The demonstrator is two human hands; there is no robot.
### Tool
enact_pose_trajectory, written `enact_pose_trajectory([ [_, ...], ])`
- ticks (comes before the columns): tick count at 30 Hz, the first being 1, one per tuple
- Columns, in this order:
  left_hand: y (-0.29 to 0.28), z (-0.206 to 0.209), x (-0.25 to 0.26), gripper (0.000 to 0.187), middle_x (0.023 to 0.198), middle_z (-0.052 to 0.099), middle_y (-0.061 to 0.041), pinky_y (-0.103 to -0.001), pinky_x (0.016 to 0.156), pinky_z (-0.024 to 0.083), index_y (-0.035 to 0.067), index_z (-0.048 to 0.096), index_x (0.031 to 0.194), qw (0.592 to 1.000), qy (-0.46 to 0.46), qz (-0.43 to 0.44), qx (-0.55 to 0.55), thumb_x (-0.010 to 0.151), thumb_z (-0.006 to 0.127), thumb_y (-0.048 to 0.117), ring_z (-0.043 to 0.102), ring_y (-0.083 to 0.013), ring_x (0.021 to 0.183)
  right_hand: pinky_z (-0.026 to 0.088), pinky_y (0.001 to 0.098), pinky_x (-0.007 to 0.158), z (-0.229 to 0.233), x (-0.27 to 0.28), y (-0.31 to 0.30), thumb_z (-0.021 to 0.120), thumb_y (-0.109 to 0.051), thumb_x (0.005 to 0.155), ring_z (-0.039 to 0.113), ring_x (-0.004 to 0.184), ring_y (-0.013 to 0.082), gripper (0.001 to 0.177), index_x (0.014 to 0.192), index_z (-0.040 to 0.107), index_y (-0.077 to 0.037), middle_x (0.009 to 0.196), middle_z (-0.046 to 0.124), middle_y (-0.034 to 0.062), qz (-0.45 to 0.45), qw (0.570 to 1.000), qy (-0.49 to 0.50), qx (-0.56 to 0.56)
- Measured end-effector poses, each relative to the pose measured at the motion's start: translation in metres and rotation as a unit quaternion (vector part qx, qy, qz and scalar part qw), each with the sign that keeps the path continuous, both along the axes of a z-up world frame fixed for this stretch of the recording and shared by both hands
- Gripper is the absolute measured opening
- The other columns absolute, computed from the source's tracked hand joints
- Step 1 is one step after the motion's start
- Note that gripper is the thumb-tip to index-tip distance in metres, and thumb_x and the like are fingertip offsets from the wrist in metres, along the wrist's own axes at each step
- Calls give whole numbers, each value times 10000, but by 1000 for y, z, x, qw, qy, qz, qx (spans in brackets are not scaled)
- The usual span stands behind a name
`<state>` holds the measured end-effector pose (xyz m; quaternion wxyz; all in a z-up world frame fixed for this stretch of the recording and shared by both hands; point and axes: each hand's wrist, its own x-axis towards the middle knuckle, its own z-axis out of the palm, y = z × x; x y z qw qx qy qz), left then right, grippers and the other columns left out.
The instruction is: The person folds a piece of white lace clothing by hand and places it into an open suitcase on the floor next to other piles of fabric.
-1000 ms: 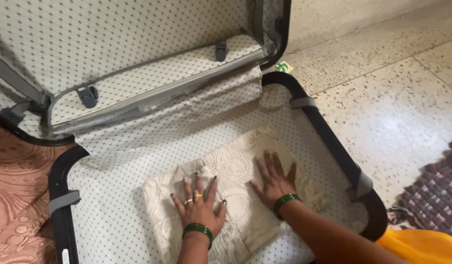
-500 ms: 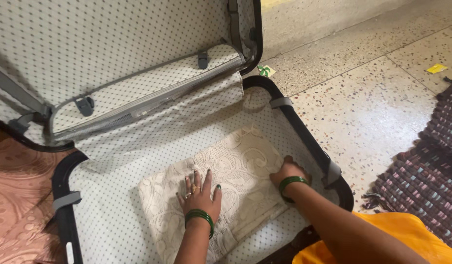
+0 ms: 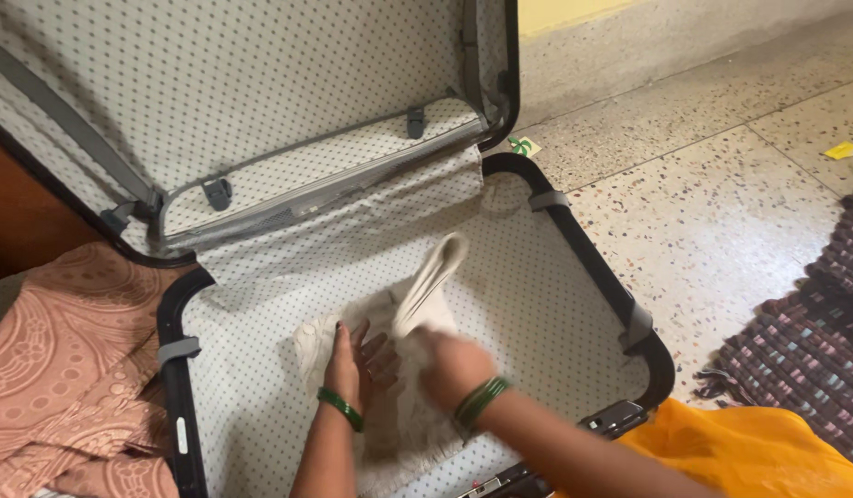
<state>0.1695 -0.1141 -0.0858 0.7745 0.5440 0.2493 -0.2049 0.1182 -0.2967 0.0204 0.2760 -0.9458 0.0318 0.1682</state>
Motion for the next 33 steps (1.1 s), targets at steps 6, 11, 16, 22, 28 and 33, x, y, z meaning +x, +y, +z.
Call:
enact_pose_trajectory([
  [6, 42, -41, -10, 639, 1322, 702, -151, -408, 980, 508, 17, 575, 1437, 997, 6, 65, -42, 961, 569, 444, 676, -277, 1155, 554, 488, 845, -30, -49, 63, 618, -81, 837, 685, 1001, 412, 518, 1344, 519, -105, 1203, 646, 205, 182, 983, 17, 31],
  [11, 71, -100, -6, 603, 1251, 726, -111, -372, 951, 516, 44, 588, 1404, 992, -77, 40, 89, 807, 646, -14, 688, -243, 1102, 550, 491, 855, -59, -48, 84, 627, -57, 817, 679, 993, 430, 546, 1347, 498, -71, 1224, 615, 251, 200, 978, 42, 48],
  [16, 89, -106, 9, 625, 1233, 720, -107, -364, 942, 520, 43, 557, 1406, 983, -135, 26, 124, 796, 597, -83, 678, -227, 1096, 553, 494, 842, -80, -48, 107, 620, -65, 834, 688, 985, 424, 628, 1429, 419, -63, 1239, 598, 259, 221, 973, 30, 63],
  [22, 85, -62, -5, 664, 1227, 733, -111, -357, 983, 502, 85, 531, 1448, 926, -154, 17, 344, 799, 621, -25, 691, -229, 1128, 548, 499, 898, -111, -52, 124, 636, -97, 862, 654, 1064, 454, 735, 1528, 327, -73, 1320, 532, 277, 243, 963, 84, 80],
  [28, 59, -16, -16, 906, 1552, 381, -231, -459, 1075, 439, 137, 243, 1595, 773, -84, 41, 627, 824, 718, 152, 469, -412, 1369, 519, 489, 940, -130, -49, 109, 656, -157, 897, 645, 1115, 396, 483, 1376, 599, -142, 1266, 633, 211, 411, 896, 42, 160],
  [33, 34, -16, -12, 859, 1648, 222, -178, -524, 1179, 285, 182, 244, 1594, 657, -237, -35, 715, 860, 658, 352, 261, -418, 1497, 574, 397, 929, -107, -4, 53, 536, 43, 775, 725, 987, 294, 373, 963, 784, -163, 1065, 760, 81, 183, 957, -110, 198],
])
